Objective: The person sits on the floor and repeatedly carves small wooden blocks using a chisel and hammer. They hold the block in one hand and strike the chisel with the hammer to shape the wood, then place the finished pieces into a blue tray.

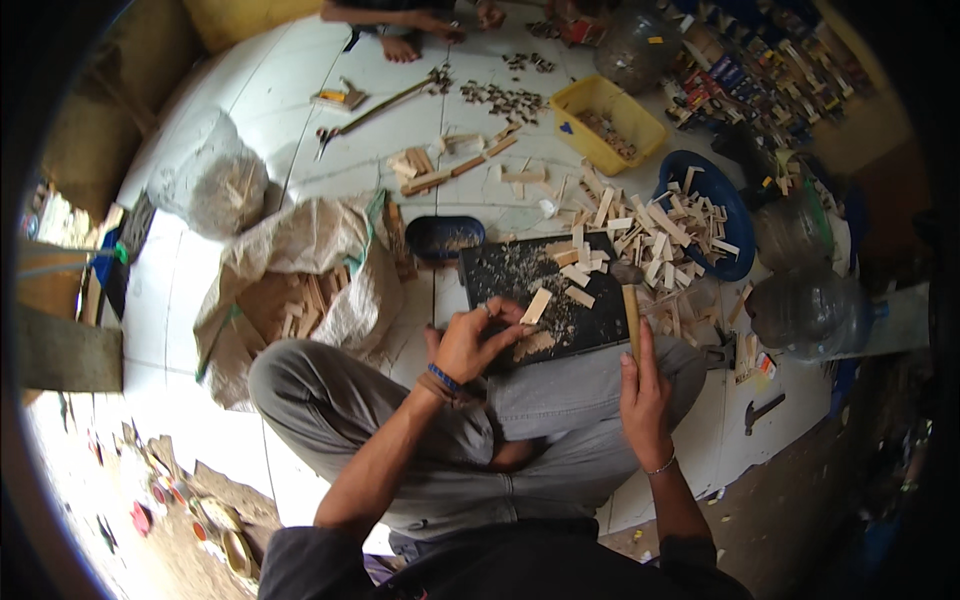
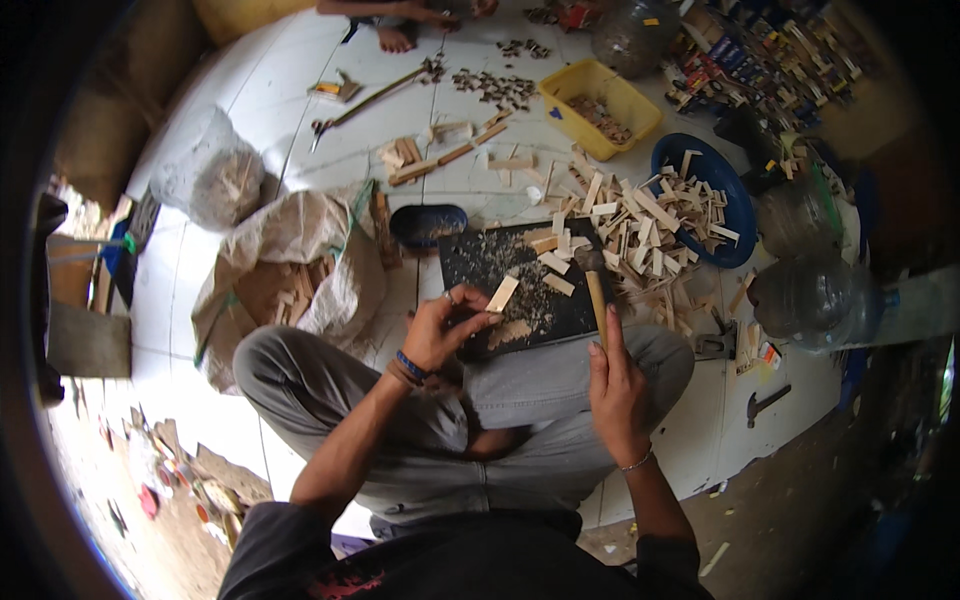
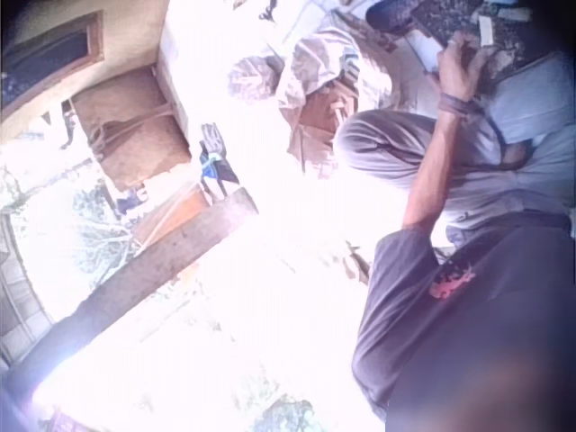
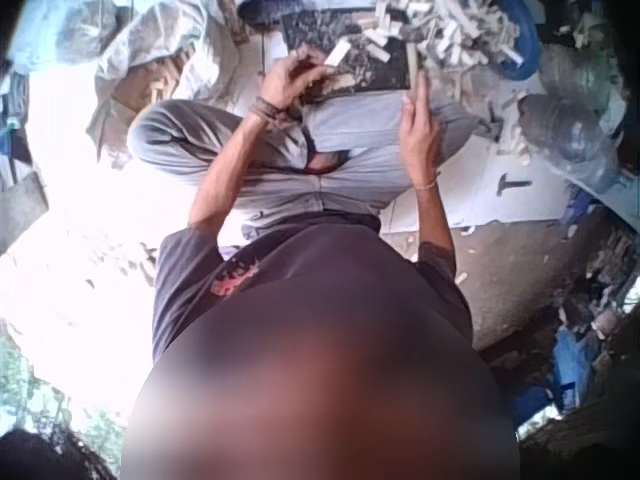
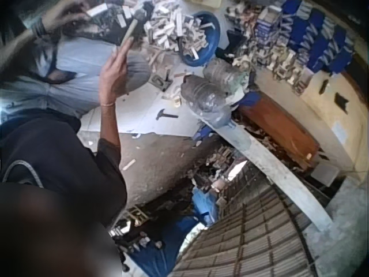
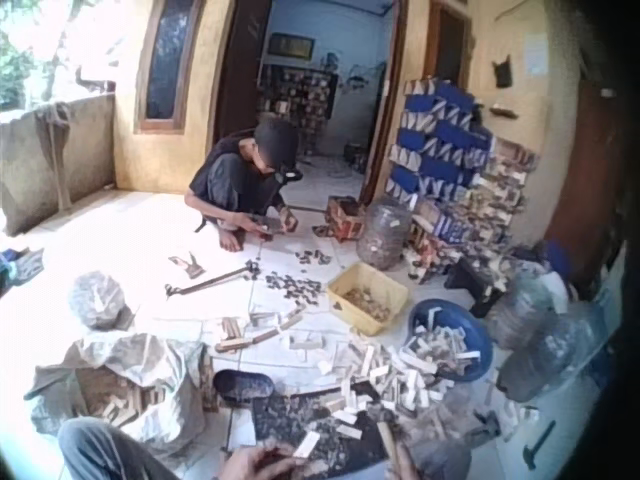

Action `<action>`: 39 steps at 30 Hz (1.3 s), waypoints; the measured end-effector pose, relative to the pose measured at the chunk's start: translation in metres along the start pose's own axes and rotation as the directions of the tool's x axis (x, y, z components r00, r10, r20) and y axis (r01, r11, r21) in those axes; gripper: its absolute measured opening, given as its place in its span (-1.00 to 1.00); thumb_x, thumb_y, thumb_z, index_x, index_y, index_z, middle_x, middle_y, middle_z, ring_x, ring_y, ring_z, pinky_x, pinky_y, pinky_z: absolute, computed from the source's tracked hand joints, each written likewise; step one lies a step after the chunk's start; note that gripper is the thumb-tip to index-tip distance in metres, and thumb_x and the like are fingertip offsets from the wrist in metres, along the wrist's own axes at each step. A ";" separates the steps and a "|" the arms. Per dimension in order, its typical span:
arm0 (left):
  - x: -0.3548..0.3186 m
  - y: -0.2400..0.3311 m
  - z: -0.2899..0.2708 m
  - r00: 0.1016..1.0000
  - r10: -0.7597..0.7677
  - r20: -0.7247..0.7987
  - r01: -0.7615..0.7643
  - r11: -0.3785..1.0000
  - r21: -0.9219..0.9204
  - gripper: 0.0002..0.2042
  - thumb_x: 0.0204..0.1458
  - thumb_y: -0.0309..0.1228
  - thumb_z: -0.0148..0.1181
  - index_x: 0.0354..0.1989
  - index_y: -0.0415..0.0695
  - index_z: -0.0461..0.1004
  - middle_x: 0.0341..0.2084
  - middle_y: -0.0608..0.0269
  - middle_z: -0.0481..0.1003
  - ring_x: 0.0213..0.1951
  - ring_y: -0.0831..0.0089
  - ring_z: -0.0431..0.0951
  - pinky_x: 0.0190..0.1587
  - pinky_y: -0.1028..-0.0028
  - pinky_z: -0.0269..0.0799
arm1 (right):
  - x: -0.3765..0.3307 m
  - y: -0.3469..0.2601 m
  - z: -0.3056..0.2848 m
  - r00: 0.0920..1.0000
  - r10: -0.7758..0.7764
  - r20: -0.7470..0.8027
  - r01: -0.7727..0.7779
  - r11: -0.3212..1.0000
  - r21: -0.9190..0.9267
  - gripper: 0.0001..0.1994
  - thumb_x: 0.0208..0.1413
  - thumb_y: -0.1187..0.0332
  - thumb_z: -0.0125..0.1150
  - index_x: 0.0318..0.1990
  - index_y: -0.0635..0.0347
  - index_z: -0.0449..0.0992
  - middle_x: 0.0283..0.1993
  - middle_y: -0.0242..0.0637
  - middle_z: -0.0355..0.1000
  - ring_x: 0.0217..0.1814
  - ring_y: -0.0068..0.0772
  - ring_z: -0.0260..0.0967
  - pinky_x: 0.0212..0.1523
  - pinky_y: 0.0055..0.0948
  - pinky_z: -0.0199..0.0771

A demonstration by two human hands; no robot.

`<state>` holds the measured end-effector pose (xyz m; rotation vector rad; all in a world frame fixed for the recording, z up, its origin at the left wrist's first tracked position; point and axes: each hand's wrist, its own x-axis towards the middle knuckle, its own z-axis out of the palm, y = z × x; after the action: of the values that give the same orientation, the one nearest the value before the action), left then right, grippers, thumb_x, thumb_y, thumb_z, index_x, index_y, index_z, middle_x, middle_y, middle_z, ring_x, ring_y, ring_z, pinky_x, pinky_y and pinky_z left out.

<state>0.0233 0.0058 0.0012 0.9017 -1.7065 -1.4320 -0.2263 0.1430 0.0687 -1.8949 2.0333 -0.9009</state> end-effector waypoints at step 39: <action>0.018 0.018 0.005 0.981 0.192 -0.039 -0.154 0.878 0.453 -0.37 -0.04 -0.68 0.35 0.29 -0.22 0.36 0.11 0.02 0.52 0.11 0.21 0.60 0.06 0.33 0.57 | 0.100 -0.034 0.092 0.973 -0.174 0.150 0.163 0.983 0.084 -0.50 0.21 0.26 0.29 0.22 0.21 0.26 -0.36 -0.07 0.56 -0.51 -0.04 0.54 -0.55 -0.12 0.48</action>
<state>0.0088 -0.0051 0.0196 1.0009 -2.0389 -0.8791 -0.1625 0.0216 0.0400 -2.0533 1.7493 -0.8207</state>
